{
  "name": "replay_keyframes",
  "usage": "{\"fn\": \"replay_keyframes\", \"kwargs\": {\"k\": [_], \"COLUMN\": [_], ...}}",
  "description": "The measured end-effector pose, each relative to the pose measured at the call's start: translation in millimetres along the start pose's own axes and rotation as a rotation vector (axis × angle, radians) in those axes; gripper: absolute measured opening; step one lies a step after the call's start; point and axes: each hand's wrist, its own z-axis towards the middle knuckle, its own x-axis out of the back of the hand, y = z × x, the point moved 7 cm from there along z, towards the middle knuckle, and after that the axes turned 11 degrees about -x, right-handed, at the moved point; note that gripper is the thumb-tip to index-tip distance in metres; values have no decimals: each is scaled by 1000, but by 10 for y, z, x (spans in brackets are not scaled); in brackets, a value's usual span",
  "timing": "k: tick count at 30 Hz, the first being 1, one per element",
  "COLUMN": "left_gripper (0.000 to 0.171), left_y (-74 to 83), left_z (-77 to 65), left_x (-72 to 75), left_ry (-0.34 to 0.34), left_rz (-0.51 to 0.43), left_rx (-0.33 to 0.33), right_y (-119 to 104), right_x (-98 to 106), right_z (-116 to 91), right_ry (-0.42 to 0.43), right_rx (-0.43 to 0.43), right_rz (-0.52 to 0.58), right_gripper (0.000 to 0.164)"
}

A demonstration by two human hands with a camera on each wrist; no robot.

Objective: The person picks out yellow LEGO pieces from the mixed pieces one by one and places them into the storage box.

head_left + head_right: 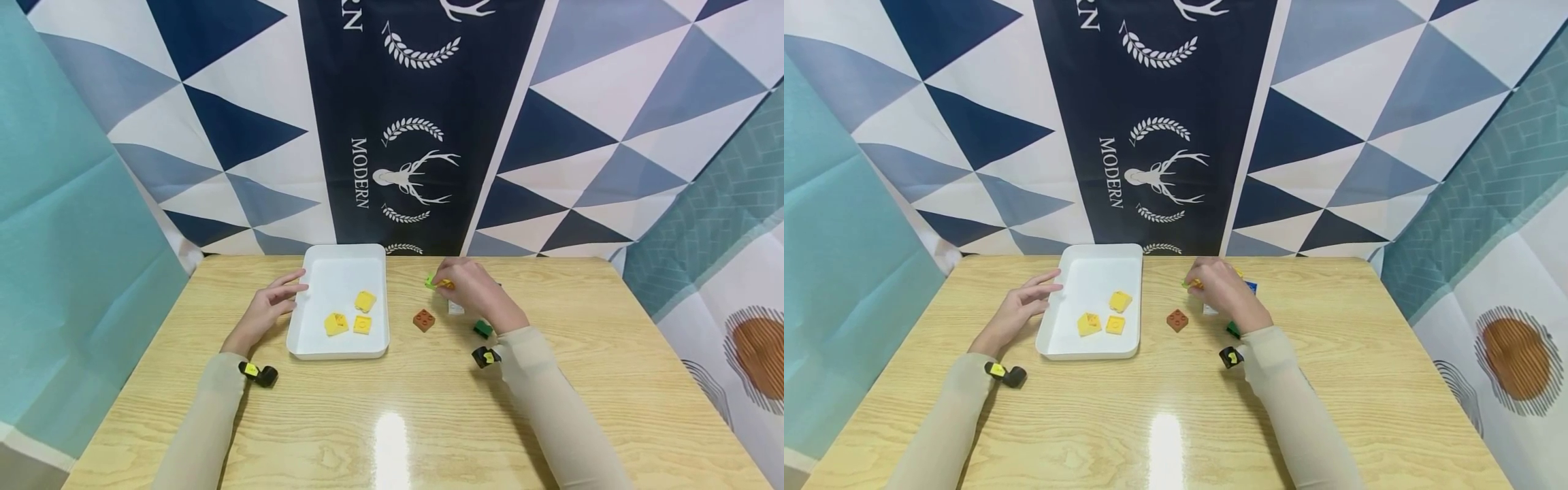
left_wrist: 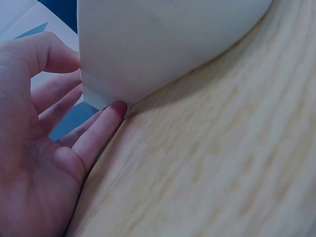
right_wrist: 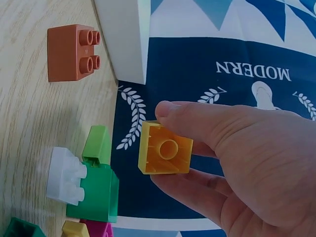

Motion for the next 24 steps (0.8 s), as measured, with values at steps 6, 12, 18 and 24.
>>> {"fn": "replay_keyframes", "kwargs": {"k": [6,12,18,24], "left_gripper": [39,40,40,40], "left_y": [-5,2,3,13], "left_z": [-2,0,2,-2], "left_x": [2,0,-1,-7], "left_ry": [-1,0,0,0], "left_rz": [8,18,16,20], "left_rx": [5,8,16,14], "right_y": [-8,-8,-16,-49], "right_x": [-34,-56,-85,-125], "right_z": [42,85,143,213], "right_ry": [-22,-54,-65,-60], "right_rx": [-10,-41,-42,-21], "right_rz": [-2,14,13,18], "right_gripper": [14,16,16,15]}}
